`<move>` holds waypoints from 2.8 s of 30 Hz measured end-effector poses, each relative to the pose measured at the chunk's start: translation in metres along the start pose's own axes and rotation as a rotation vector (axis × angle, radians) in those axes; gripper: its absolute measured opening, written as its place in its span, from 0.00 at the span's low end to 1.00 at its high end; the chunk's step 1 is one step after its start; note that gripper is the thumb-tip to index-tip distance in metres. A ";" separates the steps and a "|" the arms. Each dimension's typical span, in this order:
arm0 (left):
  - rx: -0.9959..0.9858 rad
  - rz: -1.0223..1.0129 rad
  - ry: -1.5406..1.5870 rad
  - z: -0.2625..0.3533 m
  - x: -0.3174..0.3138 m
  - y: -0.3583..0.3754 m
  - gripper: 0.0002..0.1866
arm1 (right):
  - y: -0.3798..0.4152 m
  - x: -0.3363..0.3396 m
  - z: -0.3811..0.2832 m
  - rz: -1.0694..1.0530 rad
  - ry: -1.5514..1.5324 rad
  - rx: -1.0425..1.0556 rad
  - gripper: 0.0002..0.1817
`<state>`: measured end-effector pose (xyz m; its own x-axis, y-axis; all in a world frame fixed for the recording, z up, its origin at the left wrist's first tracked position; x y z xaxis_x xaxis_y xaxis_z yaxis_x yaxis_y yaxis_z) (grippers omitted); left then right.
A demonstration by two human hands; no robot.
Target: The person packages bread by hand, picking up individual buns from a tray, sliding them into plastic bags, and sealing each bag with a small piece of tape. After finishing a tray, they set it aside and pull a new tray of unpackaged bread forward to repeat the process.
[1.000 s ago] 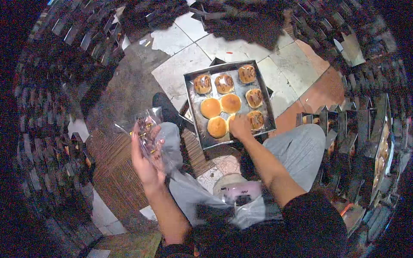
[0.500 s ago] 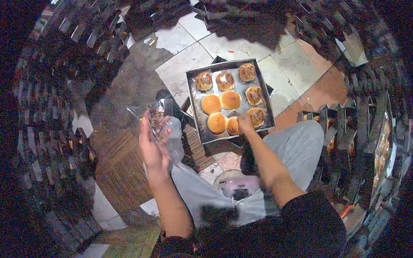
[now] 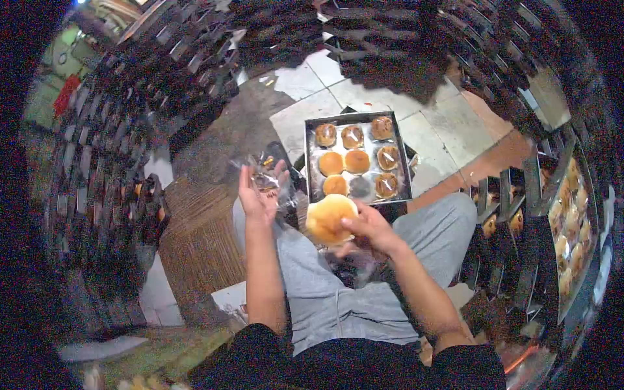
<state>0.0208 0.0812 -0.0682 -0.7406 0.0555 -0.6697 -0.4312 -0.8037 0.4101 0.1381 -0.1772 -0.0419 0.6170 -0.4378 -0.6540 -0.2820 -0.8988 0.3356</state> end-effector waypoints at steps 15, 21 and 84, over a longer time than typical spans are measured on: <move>0.182 0.076 0.162 -0.066 0.015 0.063 0.32 | -0.012 -0.090 0.006 0.022 1.334 0.831 0.28; -0.240 0.267 -0.043 -0.071 -0.013 0.088 0.28 | -0.030 -0.081 0.019 0.009 1.399 0.680 0.27; -0.539 0.353 -1.179 0.091 0.089 0.186 0.12 | -0.091 -0.062 0.123 0.078 0.118 -0.206 0.11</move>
<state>-0.1719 -0.0101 0.0050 -0.8858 0.0525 0.4610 -0.0730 -0.9970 -0.0267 0.0348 -0.0715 -0.1154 0.6841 -0.4894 -0.5408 -0.1842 -0.8334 0.5211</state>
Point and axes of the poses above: each hand's wrist, its own y-axis away from the middle knuckle, its own x-axis out of the back of the hand, z = x × y, the point moved 4 cm from there along -y, towards the middle knuckle, and after that the axes turned 8 degrees about z, right-handed, at the moved point
